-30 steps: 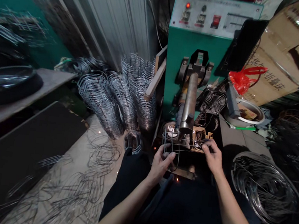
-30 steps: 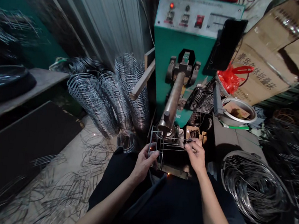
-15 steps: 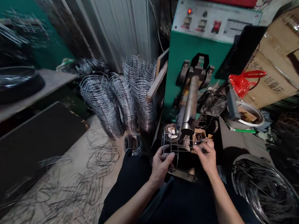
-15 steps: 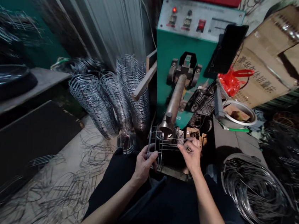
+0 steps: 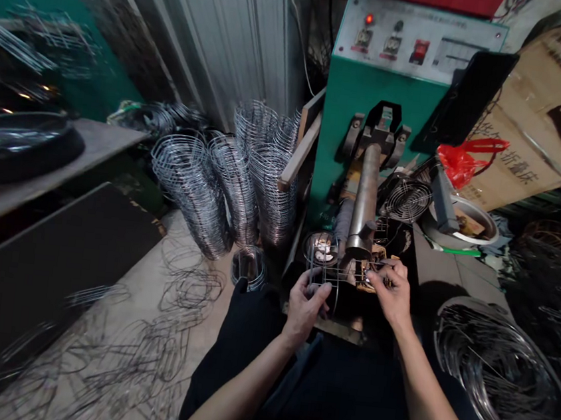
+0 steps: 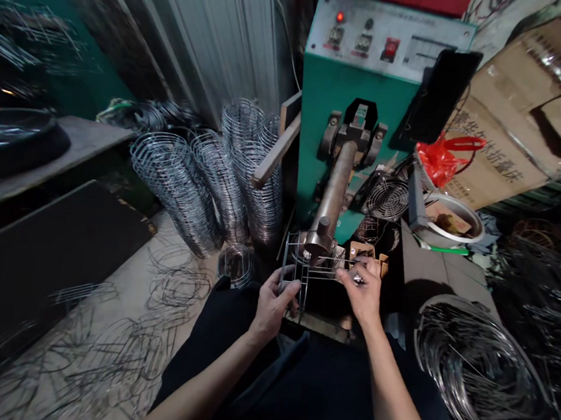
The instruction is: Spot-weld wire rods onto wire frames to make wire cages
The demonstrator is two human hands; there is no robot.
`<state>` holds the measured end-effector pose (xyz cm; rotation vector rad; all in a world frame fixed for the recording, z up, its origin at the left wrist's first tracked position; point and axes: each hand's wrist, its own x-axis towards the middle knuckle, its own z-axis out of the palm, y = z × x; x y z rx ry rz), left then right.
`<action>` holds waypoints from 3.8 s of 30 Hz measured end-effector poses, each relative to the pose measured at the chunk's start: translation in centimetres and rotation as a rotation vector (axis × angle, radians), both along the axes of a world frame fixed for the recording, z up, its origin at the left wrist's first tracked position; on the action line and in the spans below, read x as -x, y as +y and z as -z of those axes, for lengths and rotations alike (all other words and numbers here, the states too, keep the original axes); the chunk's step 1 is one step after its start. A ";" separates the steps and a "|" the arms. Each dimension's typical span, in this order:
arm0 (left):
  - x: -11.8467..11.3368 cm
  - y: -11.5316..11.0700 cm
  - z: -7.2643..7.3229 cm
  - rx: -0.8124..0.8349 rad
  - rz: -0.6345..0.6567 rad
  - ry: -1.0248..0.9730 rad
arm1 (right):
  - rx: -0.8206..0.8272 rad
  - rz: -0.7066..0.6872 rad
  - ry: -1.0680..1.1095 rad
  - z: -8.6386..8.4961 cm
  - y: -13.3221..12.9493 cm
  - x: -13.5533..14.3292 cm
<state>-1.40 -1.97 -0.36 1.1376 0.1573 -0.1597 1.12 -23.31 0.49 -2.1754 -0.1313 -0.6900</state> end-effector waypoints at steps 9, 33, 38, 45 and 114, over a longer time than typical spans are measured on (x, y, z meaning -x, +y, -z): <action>0.0 -0.2 -0.2 -0.017 -0.001 -0.003 | 0.014 0.030 0.002 0.4 0.2 -0.3; -1.6 -0.7 0.3 -0.017 0.010 -0.021 | 0.019 0.064 0.000 0.2 0.1 -1.5; -0.8 -0.4 -0.5 -0.022 0.025 -0.014 | -0.071 0.045 0.011 0.4 -0.2 -0.3; 8.2 0.6 -0.5 0.181 0.018 0.254 | -0.210 0.176 0.222 3.7 -3.7 7.6; -4.2 4.7 -4.6 -1.174 0.311 -0.645 | 0.540 -0.097 0.550 -6.2 3.2 2.1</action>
